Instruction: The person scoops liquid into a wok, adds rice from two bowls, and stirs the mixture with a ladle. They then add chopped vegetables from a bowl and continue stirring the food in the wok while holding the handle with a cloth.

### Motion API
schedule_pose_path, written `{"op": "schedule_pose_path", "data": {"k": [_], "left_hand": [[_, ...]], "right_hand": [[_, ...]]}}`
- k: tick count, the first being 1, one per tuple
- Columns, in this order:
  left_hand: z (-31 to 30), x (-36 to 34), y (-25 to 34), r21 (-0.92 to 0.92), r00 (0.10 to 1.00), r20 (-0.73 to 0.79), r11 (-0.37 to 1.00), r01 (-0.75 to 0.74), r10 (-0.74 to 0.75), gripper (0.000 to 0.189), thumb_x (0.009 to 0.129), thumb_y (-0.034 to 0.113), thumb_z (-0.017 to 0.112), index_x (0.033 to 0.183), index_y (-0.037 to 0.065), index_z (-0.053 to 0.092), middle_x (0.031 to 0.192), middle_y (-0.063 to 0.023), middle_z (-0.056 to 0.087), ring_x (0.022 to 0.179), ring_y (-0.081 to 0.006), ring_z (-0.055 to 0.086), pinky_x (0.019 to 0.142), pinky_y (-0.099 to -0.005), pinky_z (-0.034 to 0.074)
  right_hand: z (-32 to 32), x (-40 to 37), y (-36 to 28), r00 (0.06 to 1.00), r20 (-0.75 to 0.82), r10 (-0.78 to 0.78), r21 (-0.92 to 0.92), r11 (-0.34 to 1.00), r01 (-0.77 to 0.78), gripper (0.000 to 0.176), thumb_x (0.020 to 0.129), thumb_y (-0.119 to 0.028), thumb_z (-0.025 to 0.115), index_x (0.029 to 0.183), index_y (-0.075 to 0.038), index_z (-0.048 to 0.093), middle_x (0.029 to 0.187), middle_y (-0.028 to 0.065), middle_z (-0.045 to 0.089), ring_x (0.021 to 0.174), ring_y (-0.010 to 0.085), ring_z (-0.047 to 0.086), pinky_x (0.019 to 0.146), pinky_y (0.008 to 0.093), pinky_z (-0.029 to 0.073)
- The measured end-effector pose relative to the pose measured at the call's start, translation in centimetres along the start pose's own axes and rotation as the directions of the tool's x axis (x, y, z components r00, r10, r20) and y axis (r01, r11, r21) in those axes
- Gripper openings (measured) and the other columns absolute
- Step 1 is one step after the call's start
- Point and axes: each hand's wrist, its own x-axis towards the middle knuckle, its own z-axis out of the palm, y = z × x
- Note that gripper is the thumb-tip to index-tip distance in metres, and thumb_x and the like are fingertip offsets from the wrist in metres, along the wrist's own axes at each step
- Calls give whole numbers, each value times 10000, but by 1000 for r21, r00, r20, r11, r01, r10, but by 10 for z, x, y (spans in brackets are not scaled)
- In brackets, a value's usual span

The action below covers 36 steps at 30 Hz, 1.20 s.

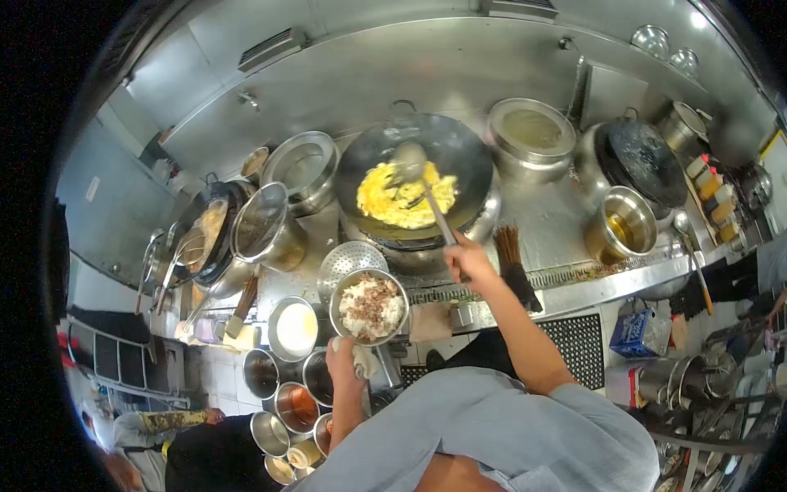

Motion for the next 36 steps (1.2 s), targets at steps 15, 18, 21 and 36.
{"op": "schedule_pose_path", "data": {"k": [15,18,21,36], "left_hand": [[4,-12,10,-112,998,-58,993,-29,23,183,807,56,579,980,6,543,811,-59,589,666,-145,582,583,-281,478],[6,-18,10,-184,992,-129,982,-38,14,216,802,55,587,1008,4,547,830,-73,593,685,-163,597,600,-298,497],[2,-14,6,-131,995,-96,991,5,-18,218,792,57,590,1000,2,552,832,-76,594,683,-166,597,594,-296,496],[-79,102,-48,395,888,276,886,244,-368,710,840,483,601,1411,150,339,1331,-46,400,1147,-173,374,927,-400,353]], "right_hand": [[26,-33,22,957,-171,-236,-628,774,79,633,845,-69,452,1441,-34,241,617,69,541,401,166,497,396,323,423],[32,-71,12,983,-111,-148,-324,940,105,642,811,-34,480,1426,-53,296,566,13,455,356,122,424,332,277,342],[-4,-53,-20,988,55,147,131,979,-154,640,792,-23,512,1407,-24,331,581,7,462,364,79,377,327,244,293],[-68,-80,44,957,-58,-285,-664,727,177,718,831,-114,485,1488,-168,201,692,156,603,465,202,555,478,344,492]]}}
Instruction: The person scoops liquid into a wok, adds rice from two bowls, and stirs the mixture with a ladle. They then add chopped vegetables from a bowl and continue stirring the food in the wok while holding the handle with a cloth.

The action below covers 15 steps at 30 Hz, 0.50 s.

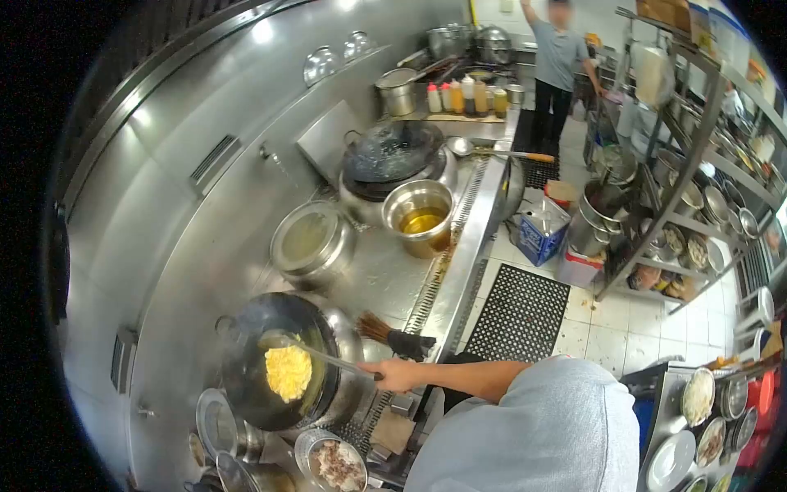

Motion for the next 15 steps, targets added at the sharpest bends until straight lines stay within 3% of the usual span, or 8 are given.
{"op": "schedule_pose_path", "data": {"k": [5,7,9,10,12,13,14,15], "left_hand": [[83,-71,68,-319,988,-154,946,-54,5,369,853,365,594,1121,114,557,959,-87,538,862,-232,469,809,-368,399],[102,-97,85,-256,990,-139,966,-26,-10,429,853,347,598,1197,103,523,1033,-89,532,904,-241,471,830,-369,395],[73,-63,59,264,822,16,791,-552,569,422,883,323,557,1232,93,501,1054,-84,528,919,-246,471,847,-381,389],[75,-66,64,263,822,17,791,-552,569,422,883,323,557,1232,93,501,1054,-84,528,919,-246,471,847,-381,389],[89,-79,84,-211,971,-218,967,-142,95,355,888,162,543,1225,61,492,1049,-94,517,929,-225,465,842,-371,392],[77,-69,71,-211,972,-218,967,-139,92,355,888,162,543,1225,61,492,1049,-94,517,929,-225,465,842,-371,392],[56,-51,47,112,878,-167,893,-436,449,335,872,114,553,1197,52,503,1024,-95,520,906,-219,471,820,-375,401],[52,-48,40,390,689,-5,636,-666,725,318,855,67,563,1169,43,515,998,-95,523,883,-214,478,798,-380,409]], "right_hand": [[3,-16,-8,998,55,30,-12,999,-29,734,849,-141,480,1500,-196,146,649,142,589,515,227,576,529,353,492],[-1,-20,-13,997,71,43,7,999,-44,739,849,-140,479,1501,-196,136,651,146,589,514,229,577,533,356,496],[-1,-19,-14,994,94,59,25,998,-62,743,850,-140,477,1502,-196,126,653,149,589,514,230,579,537,359,499],[-1,-19,-14,995,91,49,10,999,-50,743,851,-143,477,1502,-188,122,662,154,594,510,232,579,536,360,501],[1,-17,-10,995,88,42,-4,999,-42,743,852,-147,476,1501,-181,118,670,160,599,507,234,580,535,360,503],[3,-14,-4,996,84,26,-3,1000,-26,736,851,-149,477,1498,-170,127,684,167,606,508,239,584,532,361,502],[4,-11,0,997,82,9,-3,1000,-9,729,851,-151,477,1496,-158,136,699,173,614,509,244,588,529,363,502],[5,-11,0,996,85,12,-4,1000,-12,729,851,-151,477,1496,-158,136,699,173,614,509,244,588,529,363,502]]}}
